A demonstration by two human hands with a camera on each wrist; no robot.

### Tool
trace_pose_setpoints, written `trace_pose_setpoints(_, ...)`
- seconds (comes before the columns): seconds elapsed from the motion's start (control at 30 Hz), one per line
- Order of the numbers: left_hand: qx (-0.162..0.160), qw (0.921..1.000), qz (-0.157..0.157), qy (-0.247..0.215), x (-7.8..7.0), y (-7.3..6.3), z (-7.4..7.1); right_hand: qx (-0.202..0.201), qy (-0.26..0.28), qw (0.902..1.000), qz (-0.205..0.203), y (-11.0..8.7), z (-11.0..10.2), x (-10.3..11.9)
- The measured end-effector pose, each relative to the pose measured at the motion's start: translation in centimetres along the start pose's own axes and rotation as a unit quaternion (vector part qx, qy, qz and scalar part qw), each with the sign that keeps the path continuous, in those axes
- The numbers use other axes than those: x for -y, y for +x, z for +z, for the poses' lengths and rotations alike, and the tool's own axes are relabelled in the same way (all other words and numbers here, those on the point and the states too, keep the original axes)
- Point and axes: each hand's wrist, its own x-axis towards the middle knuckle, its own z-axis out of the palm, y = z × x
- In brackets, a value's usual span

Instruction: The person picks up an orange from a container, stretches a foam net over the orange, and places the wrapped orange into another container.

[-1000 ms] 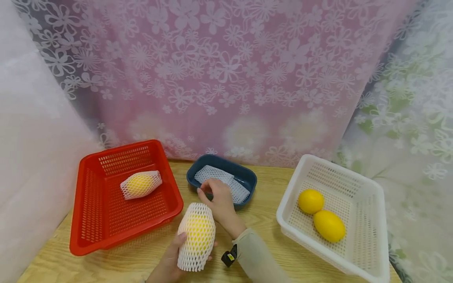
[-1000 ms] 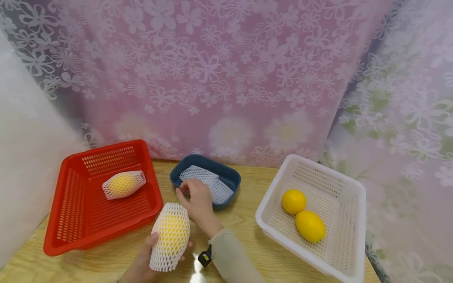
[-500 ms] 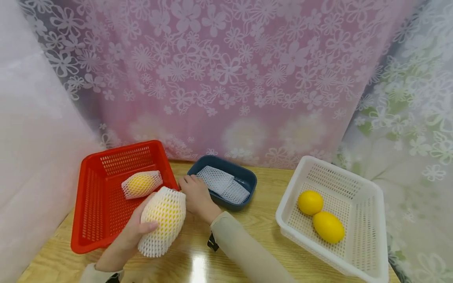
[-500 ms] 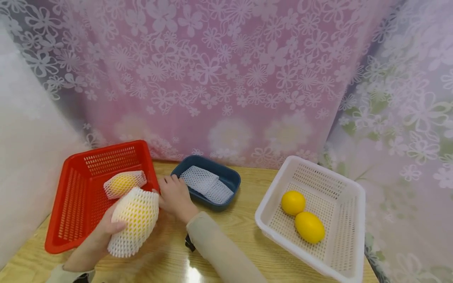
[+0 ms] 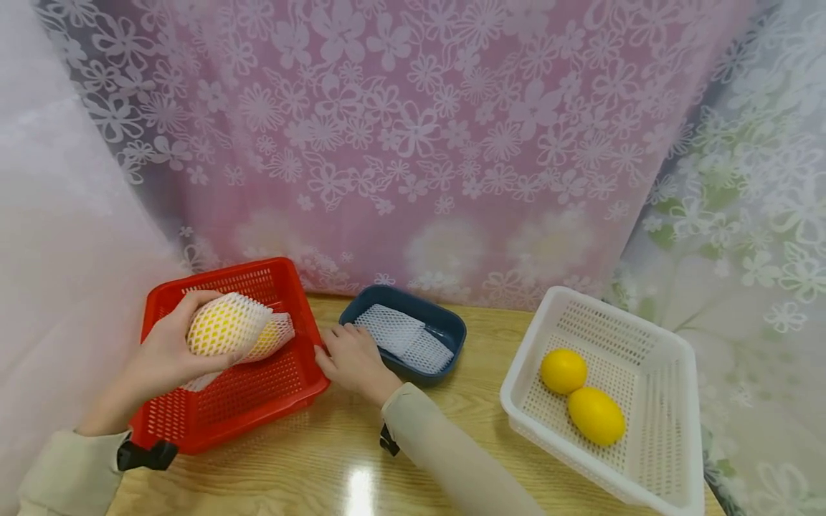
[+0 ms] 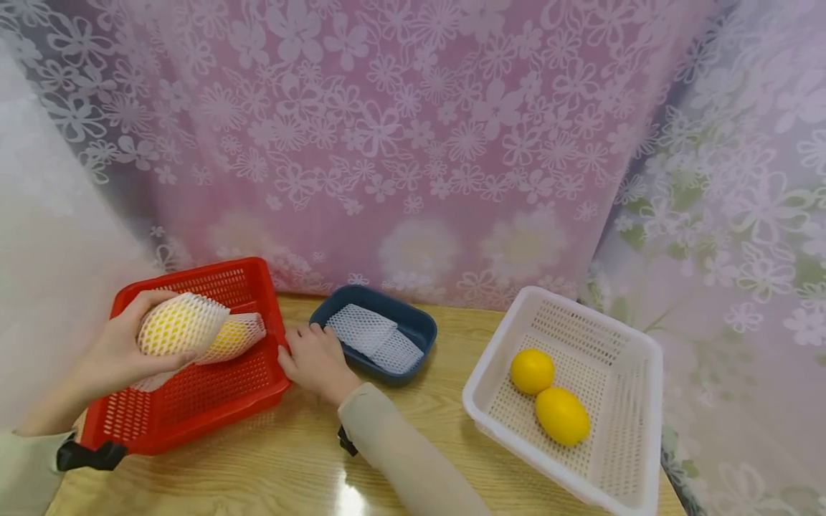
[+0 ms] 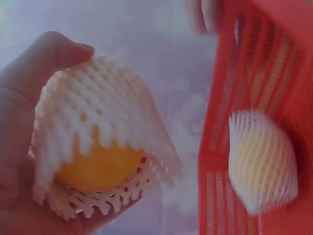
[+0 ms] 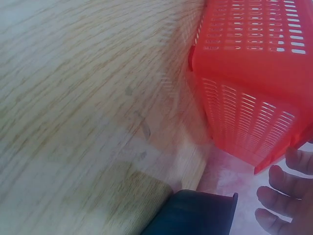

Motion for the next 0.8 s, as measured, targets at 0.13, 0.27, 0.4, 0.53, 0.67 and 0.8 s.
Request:
trace_pose_setpoints(0.13,0.009,0.9963,0.028,0.081,1.5,1.7,-1.2,0.007,0.0,1.0,0.002,0.0,0.1,0.0)
trace_pose_setpoints(0.27,0.054,0.9891,0.04,0.131,2.7,3.5,-1.8,0.007,0.003,1.0,0.004,0.1,0.3,0.0)
trace_pose_setpoints(0.4,0.102,0.9779,0.041,0.178,4.3,5.4,-1.9,0.012,0.011,0.9998,0.007,0.2,0.3,0.1)
trace_pose_setpoints(0.53,0.11,0.9732,0.031,0.2,6.6,7.0,-1.7,0.016,0.018,0.9997,0.006,0.1,0.4,0.2)
trace_pose_setpoints(0.67,0.105,0.9776,0.01,0.183,8.5,8.0,-1.4,0.014,0.015,0.9998,0.008,0.0,0.4,0.3)
trace_pose_setpoints(0.8,0.107,0.9784,-0.021,0.176,9.6,8.8,-0.6,0.01,0.014,0.9998,0.011,0.0,0.4,0.2)
